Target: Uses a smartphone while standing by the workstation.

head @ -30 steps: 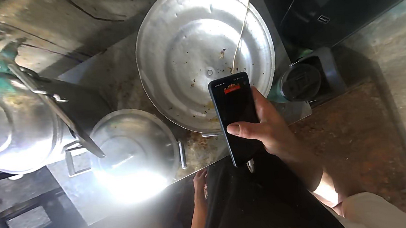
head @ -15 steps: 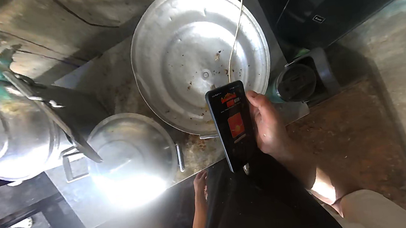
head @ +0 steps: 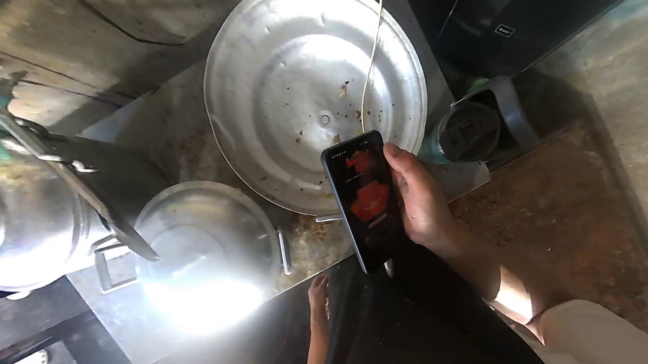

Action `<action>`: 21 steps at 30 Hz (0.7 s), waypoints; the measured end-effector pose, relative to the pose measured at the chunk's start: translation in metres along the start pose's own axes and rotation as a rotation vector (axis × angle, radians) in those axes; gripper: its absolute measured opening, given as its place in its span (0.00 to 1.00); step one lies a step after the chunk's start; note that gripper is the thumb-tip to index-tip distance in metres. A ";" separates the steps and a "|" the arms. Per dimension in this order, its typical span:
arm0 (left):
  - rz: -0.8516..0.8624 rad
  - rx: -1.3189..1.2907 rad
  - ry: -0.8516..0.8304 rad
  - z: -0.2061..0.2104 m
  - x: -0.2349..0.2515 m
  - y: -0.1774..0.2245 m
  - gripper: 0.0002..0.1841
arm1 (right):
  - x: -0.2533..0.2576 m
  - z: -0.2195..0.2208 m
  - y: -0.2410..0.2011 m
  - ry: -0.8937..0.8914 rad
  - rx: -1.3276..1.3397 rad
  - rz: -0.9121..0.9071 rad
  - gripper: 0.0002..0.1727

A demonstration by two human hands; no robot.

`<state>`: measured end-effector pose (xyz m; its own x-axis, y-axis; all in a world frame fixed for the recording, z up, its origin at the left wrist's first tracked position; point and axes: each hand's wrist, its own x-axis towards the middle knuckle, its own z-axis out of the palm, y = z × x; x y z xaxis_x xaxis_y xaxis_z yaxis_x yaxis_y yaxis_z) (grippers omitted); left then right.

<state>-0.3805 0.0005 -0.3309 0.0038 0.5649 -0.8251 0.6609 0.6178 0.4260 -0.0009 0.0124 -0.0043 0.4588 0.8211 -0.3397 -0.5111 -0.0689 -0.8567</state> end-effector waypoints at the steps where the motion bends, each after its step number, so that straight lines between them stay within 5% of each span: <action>1: -0.001 0.010 -0.005 0.000 -0.001 0.001 0.13 | 0.000 0.000 0.000 0.013 -0.009 0.002 0.33; 14: -0.006 0.011 -0.008 -0.004 0.004 0.005 0.13 | -0.002 -0.001 -0.002 0.017 -0.039 -0.015 0.32; 21: -0.006 0.013 -0.013 -0.004 0.007 0.004 0.14 | -0.001 0.000 -0.005 -0.159 0.005 -0.103 0.24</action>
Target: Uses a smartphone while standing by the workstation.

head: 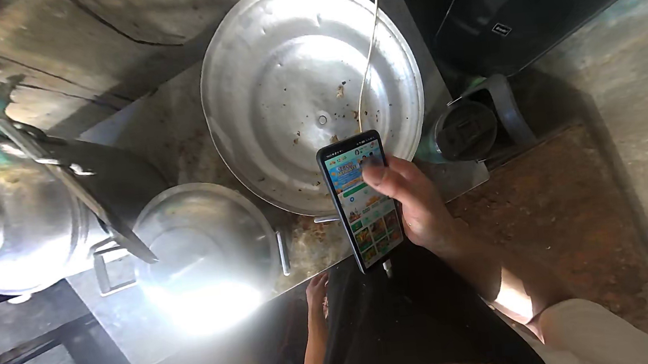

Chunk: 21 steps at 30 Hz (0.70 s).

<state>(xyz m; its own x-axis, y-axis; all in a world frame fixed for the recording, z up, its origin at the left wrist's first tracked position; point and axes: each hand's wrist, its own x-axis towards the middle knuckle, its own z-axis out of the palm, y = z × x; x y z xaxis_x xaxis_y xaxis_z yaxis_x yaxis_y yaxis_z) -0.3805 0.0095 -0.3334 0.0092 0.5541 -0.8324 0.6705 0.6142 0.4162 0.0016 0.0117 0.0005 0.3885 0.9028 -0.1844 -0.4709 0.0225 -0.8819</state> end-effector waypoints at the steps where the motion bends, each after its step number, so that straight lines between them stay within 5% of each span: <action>1: 0.000 -0.003 0.002 0.000 0.000 0.000 0.14 | 0.001 0.001 -0.001 -0.007 0.016 0.008 0.24; 8: 0.004 -0.047 0.021 0.004 0.010 -0.012 0.12 | 0.003 0.006 -0.002 0.020 -0.037 0.045 0.31; 14: -0.002 -0.036 0.005 0.004 0.001 -0.007 0.13 | 0.002 0.000 0.004 0.028 -0.071 0.016 0.22; 21: 0.001 0.017 -0.009 0.002 -0.005 -0.002 0.14 | 0.001 -0.002 0.005 0.047 -0.059 0.056 0.25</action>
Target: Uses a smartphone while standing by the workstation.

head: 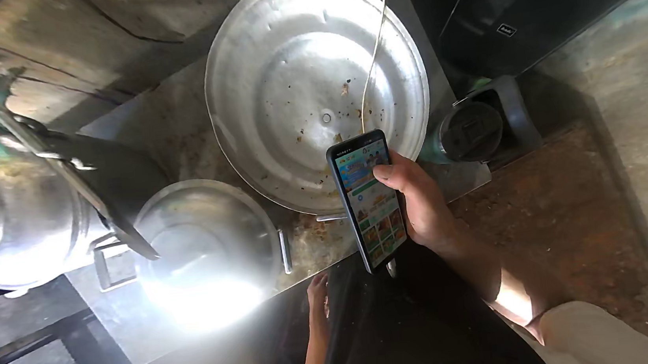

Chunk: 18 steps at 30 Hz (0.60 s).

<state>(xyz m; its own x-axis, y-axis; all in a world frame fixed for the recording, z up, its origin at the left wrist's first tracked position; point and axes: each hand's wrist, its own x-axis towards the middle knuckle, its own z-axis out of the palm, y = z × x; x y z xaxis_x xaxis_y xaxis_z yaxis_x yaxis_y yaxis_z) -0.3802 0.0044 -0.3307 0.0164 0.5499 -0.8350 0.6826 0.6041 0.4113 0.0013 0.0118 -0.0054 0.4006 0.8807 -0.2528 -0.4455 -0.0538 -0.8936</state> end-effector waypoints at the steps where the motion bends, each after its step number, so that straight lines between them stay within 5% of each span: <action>1: 0.004 -0.004 0.000 0.000 0.000 0.000 0.14 | 0.000 0.000 0.000 -0.001 -0.001 0.002 0.25; 18: -0.020 -0.038 0.034 0.004 -0.001 -0.002 0.13 | 0.001 0.001 0.001 -0.056 0.007 0.021 0.26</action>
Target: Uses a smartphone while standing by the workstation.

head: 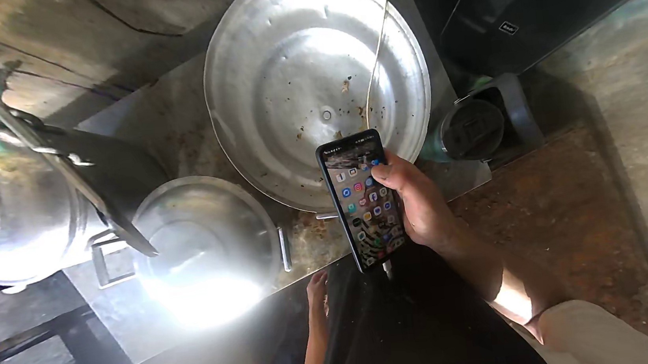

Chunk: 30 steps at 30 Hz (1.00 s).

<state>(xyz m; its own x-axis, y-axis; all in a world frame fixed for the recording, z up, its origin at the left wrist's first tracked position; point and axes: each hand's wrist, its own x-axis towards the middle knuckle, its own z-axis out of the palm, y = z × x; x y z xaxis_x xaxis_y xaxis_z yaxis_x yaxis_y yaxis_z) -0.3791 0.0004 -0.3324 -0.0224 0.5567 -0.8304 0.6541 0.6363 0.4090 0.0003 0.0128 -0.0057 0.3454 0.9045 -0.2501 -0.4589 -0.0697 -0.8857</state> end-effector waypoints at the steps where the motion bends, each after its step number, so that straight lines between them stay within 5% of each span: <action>1: 0.003 -0.013 0.004 0.001 0.001 -0.001 0.13 | 0.000 0.000 0.000 -0.009 0.011 0.012 0.26; 10: 0.014 0.033 -0.011 -0.001 0.005 0.000 0.14 | 0.000 -0.001 -0.007 -0.082 0.172 0.123 0.28; 17: -0.035 0.013 -0.015 -0.003 0.001 0.009 0.15 | 0.000 -0.002 -0.005 -0.311 0.468 0.134 0.38; 30: -0.050 -0.041 -0.045 -0.002 -0.002 0.008 0.16 | -0.002 0.001 -0.001 -0.357 0.468 0.059 0.41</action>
<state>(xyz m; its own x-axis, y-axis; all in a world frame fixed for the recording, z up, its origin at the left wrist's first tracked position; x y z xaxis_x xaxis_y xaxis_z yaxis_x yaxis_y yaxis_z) -0.3753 0.0058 -0.3267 -0.0192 0.4995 -0.8661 0.6216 0.6845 0.3810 -0.0003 0.0112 -0.0038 0.0489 0.9960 -0.0751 -0.8092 -0.0045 -0.5875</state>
